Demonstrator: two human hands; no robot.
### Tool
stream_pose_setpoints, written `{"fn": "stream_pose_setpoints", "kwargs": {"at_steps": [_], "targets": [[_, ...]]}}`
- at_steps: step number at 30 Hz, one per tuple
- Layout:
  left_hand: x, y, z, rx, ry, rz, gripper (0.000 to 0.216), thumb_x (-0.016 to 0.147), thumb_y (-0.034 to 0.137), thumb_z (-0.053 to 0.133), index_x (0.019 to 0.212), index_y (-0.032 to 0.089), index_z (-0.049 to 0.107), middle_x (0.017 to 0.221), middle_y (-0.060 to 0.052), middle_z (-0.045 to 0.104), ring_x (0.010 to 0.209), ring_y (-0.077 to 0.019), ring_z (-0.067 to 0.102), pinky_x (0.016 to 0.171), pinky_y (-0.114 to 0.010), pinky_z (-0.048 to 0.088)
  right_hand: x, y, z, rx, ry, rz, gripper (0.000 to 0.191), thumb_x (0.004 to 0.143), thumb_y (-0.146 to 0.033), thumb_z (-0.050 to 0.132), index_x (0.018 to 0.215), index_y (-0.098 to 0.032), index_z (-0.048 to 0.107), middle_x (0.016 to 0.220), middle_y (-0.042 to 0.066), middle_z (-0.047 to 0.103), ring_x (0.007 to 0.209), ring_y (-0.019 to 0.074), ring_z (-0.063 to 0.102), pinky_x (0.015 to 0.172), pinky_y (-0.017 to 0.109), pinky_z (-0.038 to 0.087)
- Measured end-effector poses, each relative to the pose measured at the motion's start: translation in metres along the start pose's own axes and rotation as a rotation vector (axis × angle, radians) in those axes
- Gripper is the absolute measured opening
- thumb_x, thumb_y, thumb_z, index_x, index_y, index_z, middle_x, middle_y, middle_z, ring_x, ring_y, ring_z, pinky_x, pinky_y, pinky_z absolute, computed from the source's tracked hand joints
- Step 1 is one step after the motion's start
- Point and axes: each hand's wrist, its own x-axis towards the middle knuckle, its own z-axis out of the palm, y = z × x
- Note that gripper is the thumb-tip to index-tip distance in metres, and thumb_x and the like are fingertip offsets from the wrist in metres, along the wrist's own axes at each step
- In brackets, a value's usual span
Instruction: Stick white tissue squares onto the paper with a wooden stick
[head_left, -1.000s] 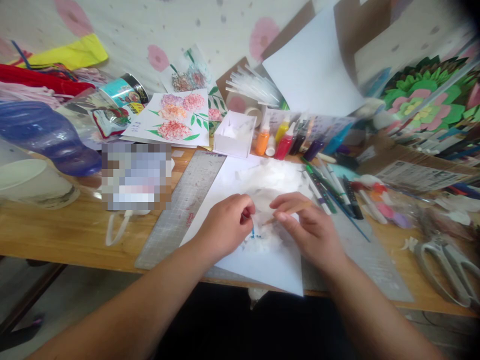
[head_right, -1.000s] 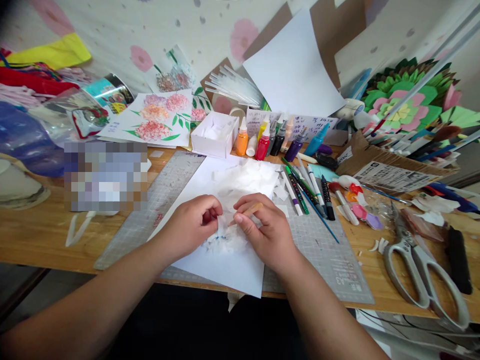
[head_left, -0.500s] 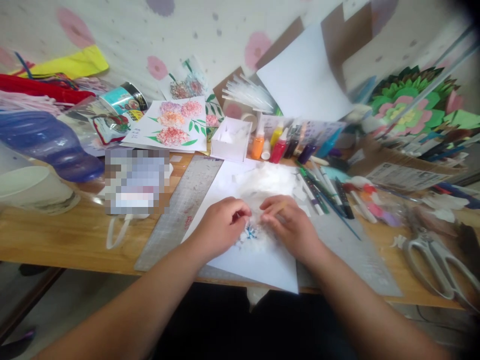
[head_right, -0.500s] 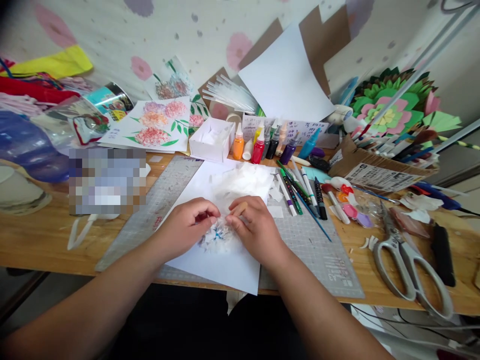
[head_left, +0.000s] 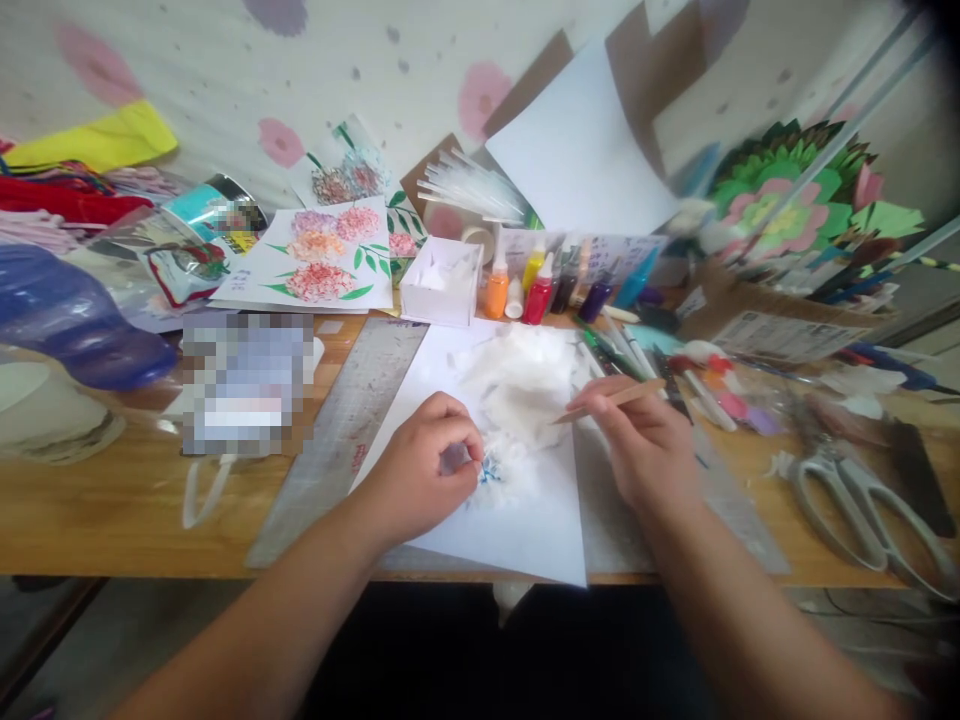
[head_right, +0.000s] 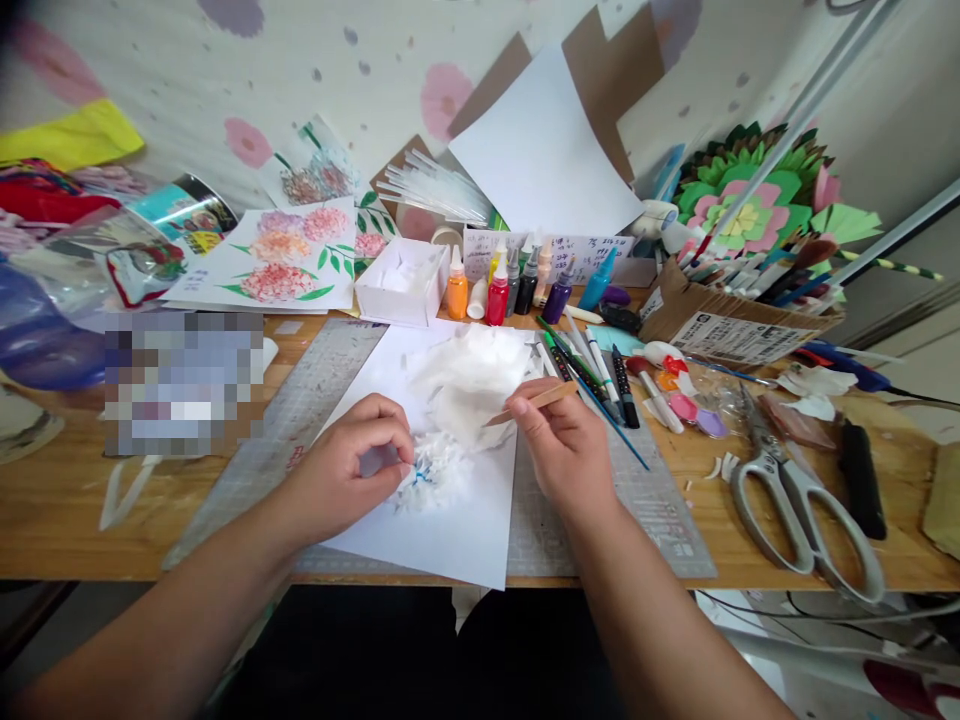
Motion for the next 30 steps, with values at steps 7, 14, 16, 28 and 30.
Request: {"fn": "stream_pose_setpoints", "kwargs": {"at_steps": [7, 14, 16, 28, 30], "targets": [[0.001, -0.002, 0.001, 0.059, -0.013, 0.017, 0.026, 0.075, 0.008, 0.052, 0.086, 0.025, 0.068, 0.099, 0.001, 0.051, 0.090, -0.0126, 0.055, 0.078, -0.027, 0.047, -0.006, -0.016, 0.016, 0.018, -0.473, -0.234, 0.011, 0.084, -0.016, 0.063, 0.085, -0.026, 0.067, 0.084, 0.002, 0.069, 0.100, 0.0205, 0.060, 0.086, 0.042, 0.049], [0.000, -0.004, 0.003, 0.071, -0.021, 0.010, 0.028, 0.077, 0.008, 0.051, 0.092, 0.025, 0.067, 0.103, 0.001, 0.053, 0.094, -0.0135, 0.055, 0.083, -0.029, 0.046, -0.007, -0.010, 0.020, -0.115, -0.451, -0.266, 0.007, 0.085, -0.022, 0.064, 0.085, -0.025, 0.070, 0.096, 0.005, 0.066, 0.102, 0.0216, 0.059, 0.087, 0.042, 0.048], [0.000, -0.004, 0.002, 0.042, 0.008, -0.017, 0.027, 0.076, 0.007, 0.051, 0.091, 0.025, 0.066, 0.101, 0.001, 0.053, 0.092, -0.0135, 0.056, 0.081, -0.029, 0.046, -0.007, -0.010, 0.019, -0.131, -0.417, -0.253, 0.007, 0.084, -0.021, 0.064, 0.086, -0.025, 0.070, 0.096, 0.005, 0.067, 0.100, 0.0214, 0.060, 0.086, 0.042, 0.049], [0.000, -0.003, 0.003, 0.096, -0.058, 0.031, 0.028, 0.080, 0.009, 0.051, 0.090, 0.027, 0.069, 0.106, -0.001, 0.052, 0.099, -0.0158, 0.054, 0.086, -0.032, 0.046, -0.003, -0.003, 0.008, -0.048, -0.123, -0.073, 0.009, 0.086, -0.022, 0.062, 0.081, -0.025, 0.069, 0.087, 0.002, 0.068, 0.088, 0.0183, 0.063, 0.082, 0.038, 0.050], [0.000, -0.004, 0.003, 0.095, -0.065, 0.023, 0.027, 0.081, 0.011, 0.051, 0.090, 0.028, 0.069, 0.107, 0.000, 0.052, 0.098, -0.0153, 0.054, 0.086, -0.031, 0.046, -0.001, 0.000, 0.001, -0.105, -0.026, -0.025, 0.010, 0.087, -0.024, 0.061, 0.081, -0.025, 0.069, 0.086, 0.001, 0.068, 0.084, 0.0168, 0.063, 0.079, 0.035, 0.049]]}}
